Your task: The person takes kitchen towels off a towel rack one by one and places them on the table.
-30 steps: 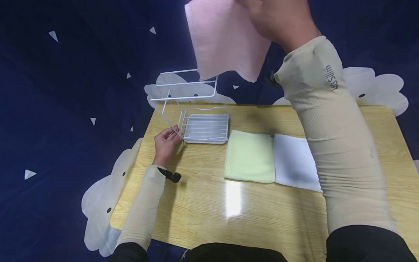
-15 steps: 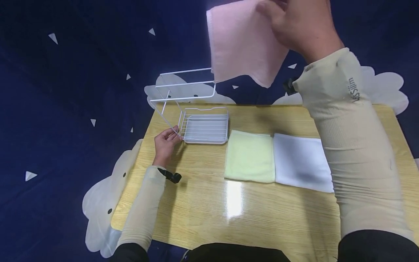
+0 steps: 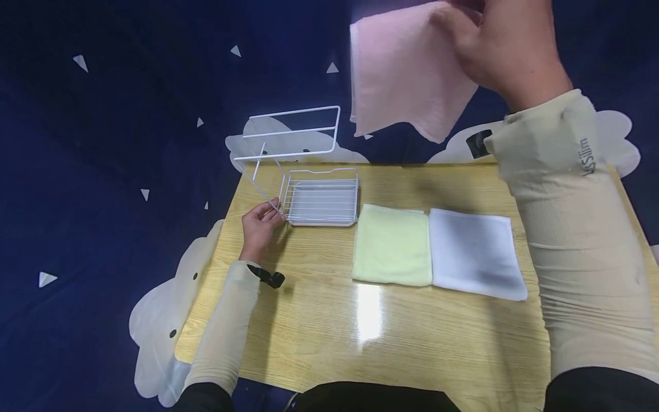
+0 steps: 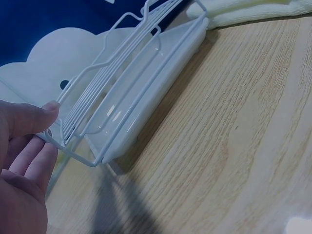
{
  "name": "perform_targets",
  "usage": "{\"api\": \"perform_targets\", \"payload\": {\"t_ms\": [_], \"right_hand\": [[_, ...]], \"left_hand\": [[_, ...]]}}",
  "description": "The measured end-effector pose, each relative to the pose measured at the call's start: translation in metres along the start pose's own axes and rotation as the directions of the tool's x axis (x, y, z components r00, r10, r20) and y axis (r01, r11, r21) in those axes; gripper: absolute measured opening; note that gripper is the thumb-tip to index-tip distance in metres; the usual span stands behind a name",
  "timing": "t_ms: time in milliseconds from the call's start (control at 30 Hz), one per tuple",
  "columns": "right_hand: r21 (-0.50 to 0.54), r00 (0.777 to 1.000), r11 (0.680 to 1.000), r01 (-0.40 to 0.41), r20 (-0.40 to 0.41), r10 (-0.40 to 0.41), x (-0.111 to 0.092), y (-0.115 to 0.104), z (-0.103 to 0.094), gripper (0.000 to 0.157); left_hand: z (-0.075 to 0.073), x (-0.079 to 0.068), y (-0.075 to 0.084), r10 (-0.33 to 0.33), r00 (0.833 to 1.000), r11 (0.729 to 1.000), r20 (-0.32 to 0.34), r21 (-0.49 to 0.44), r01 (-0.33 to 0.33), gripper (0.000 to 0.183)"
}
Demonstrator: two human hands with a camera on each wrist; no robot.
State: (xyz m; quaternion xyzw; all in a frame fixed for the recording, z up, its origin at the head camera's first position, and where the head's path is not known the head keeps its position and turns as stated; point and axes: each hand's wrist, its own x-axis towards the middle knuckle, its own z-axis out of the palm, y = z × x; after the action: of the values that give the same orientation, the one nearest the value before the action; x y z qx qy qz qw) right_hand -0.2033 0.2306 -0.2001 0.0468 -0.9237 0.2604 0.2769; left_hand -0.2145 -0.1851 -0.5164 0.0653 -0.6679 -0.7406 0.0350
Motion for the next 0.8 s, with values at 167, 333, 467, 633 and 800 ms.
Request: {"api": "perform_targets", "payload": {"t_ms": [167,333,467,633,800], "right_hand": [[-0.025,1.000,1.000,0.018,-0.009,-0.019,-0.010,0.006,-0.001,0.037],[-0.058,1.000,0.998,0.012,-0.004,-0.013,-0.020,0.014,-0.004,0.039],[-0.060,1.000,0.998,-0.027,0.008,0.027,-0.029,0.022,-0.006,0.040],[-0.065,0.999,0.997,-0.049,0.004,0.049,-0.042,0.036,-0.006,0.038],[-0.067,0.998,0.996,-0.062,0.009,0.063,-0.054,0.049,-0.006,0.037]], "left_hand": [[-0.001,0.000,0.000,0.002,1.000,1.000,0.005,0.011,-0.003,0.044],[-0.002,0.001,0.000,-0.007,1.000,1.000,0.026,0.015,0.007,0.045],[0.000,0.001,0.001,-0.006,0.999,1.000,0.041,0.016,0.005,0.047],[0.001,0.002,0.001,-0.011,0.999,1.000,0.034,0.021,0.010,0.047],[0.002,0.003,0.000,-0.011,1.000,1.000,0.019,0.012,0.011,0.045]]}}
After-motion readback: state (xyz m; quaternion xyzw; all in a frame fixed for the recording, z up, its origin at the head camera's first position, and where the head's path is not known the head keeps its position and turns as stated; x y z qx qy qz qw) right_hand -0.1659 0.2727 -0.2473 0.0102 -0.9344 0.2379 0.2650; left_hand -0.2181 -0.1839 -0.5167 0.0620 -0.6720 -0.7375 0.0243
